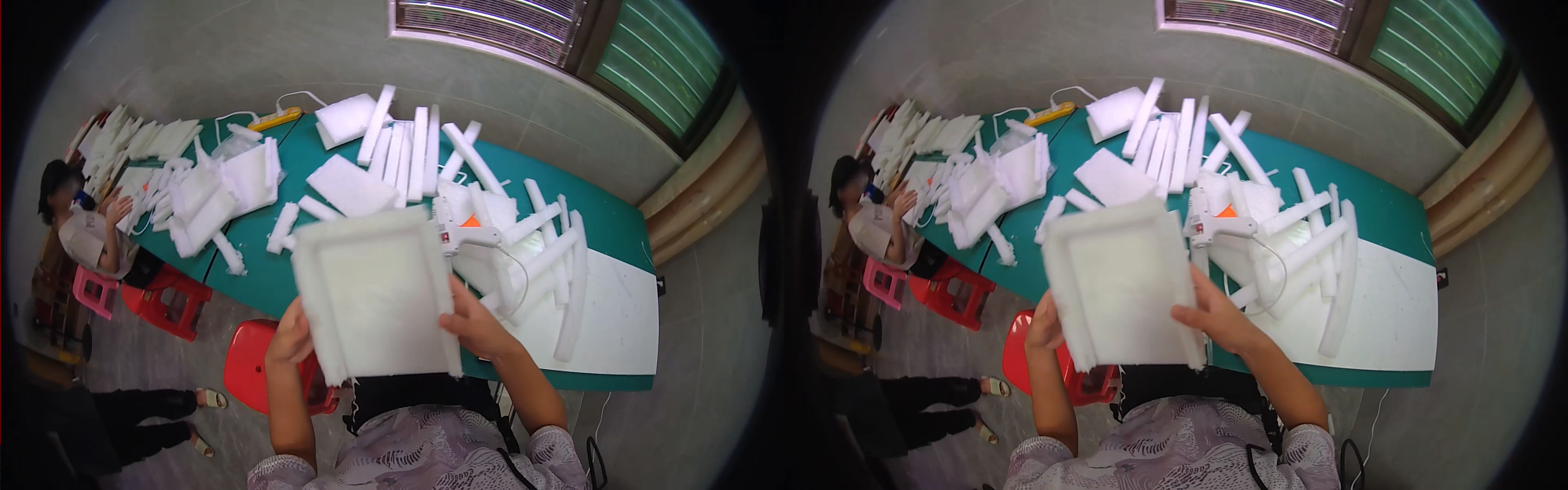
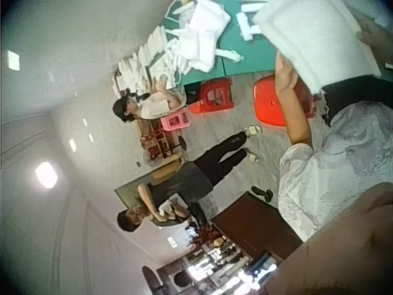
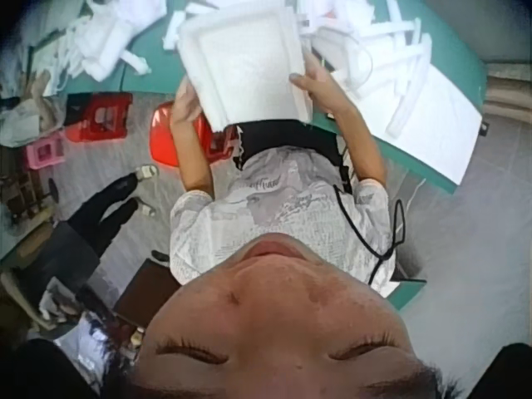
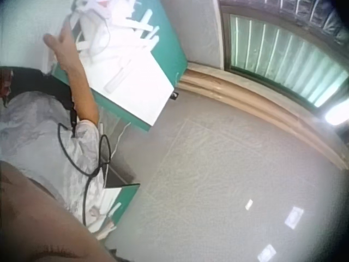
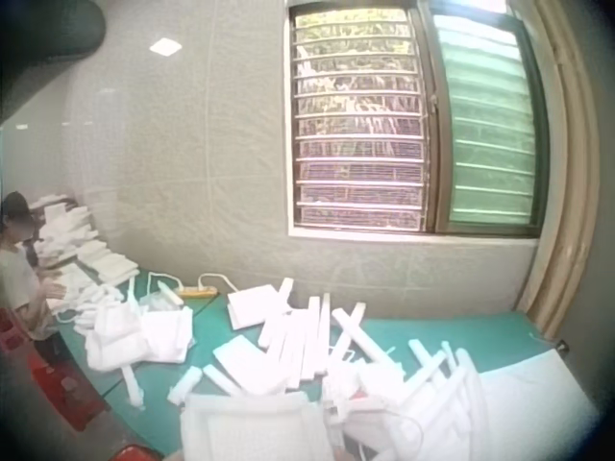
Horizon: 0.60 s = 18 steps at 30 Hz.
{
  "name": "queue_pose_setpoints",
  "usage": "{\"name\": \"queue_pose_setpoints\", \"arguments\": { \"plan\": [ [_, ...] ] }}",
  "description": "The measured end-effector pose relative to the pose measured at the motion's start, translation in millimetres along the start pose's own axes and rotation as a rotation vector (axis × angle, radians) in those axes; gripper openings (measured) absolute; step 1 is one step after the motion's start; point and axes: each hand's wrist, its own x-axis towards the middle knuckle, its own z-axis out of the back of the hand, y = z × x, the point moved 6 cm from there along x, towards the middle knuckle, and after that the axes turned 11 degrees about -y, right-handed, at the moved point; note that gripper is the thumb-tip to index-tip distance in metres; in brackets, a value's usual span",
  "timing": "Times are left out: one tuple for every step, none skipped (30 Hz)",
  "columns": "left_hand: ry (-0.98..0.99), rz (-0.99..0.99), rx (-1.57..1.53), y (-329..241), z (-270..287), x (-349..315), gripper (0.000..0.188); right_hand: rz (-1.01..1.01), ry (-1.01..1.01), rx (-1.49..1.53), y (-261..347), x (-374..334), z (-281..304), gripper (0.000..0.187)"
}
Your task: Using a hot glue gun to apply glue to foam pieces and assemble them into a rectangular frame or box structure.
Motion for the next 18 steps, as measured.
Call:
{"name": "queue_pose_setpoints", "arguments": {
  "plan": [
    [0.016, 0.01, -0.005, 5, 4, -6, 0.084, -0.005, 0.073, -0.125, 1, 1, -8, 0.086],
    [-0.067, 0.036, 0.011, 10, 14, -9, 0.084, -0.015, 0.148, -0.25, 2, 0, -12, 0.092],
    [-0.165, 0.057, 0.029, 11, 26, -16, 0.084, -0.062, 0.199, -0.229, 5, -2, -16, 0.077],
    [-0.164, 0.06, 0.026, 12, 31, -20, 0.084, -0.065, 0.196, -0.231, 13, 3, -8, 0.077],
    [-0.216, 0.023, -0.022, 10, 39, -23, 0.081, -0.019, 0.14, -0.524, 25, 14, 7, 0.065],
    [-0.273, -0.018, -0.068, 6, 50, -27, 0.079, 0.031, 0.089, -0.816, 37, 25, 20, 0.053],
    [-0.288, -0.054, -0.049, 1, 57, -31, 0.078, 0.313, -0.063, -1.137, 58, 35, 27, 0.044],
    [-0.299, -0.058, -0.051, 1, 61, -34, 0.078, 0.61, -0.221, -1.44, 75, 40, 30, 0.036],
    [-0.381, -0.016, -0.178, 1, 67, -34, 0.075, 0.767, -0.239, -1.636, 75, 48, 33, 0.037],
    [-0.468, 0.018, -0.308, 1, 72, -35, 0.073, 0.934, -0.248, -1.824, 70, 55, 35, 0.038],
    [-0.517, 0.013, -0.307, 3, 77, -30, 0.069, 0.946, -0.223, -1.816, 66, 60, 40, 0.038],
    [-0.501, -0.009, -0.325, 2, 72, -22, 0.066, 0.815, -0.202, -1.932, 56, 69, 50, 0.037],
    [-0.521, -0.042, -0.336, -2, 69, -18, 0.064, 0.695, -0.183, -2.048, 52, 78, 56, 0.036],
    [-0.538, -0.074, -0.346, -6, 67, -15, 0.063, 0.72, -0.158, -2.044, 52, 83, 55, 0.036],
    [-0.553, -0.087, -0.348, -7, 66, -13, 0.063, 0.777, -0.158, -2.043, 52, 88, 55, 0.03],
    [-0.554, -0.106, -0.367, -9, 65, -11, 0.062, 0.832, -0.163, -2.041, 54, 90, 55, 0.024],
    [-0.551, -0.123, -0.385, -11, 64, -9, 0.061, 0.871, -0.184, -2.02, 58, 91, 56, 0.027],
    [-0.561, -0.131, -0.385, -11, 67, -8, 0.061, 0.878, -0.172, -2.014, 62, 89, 51, 0.027]
  ]
}}
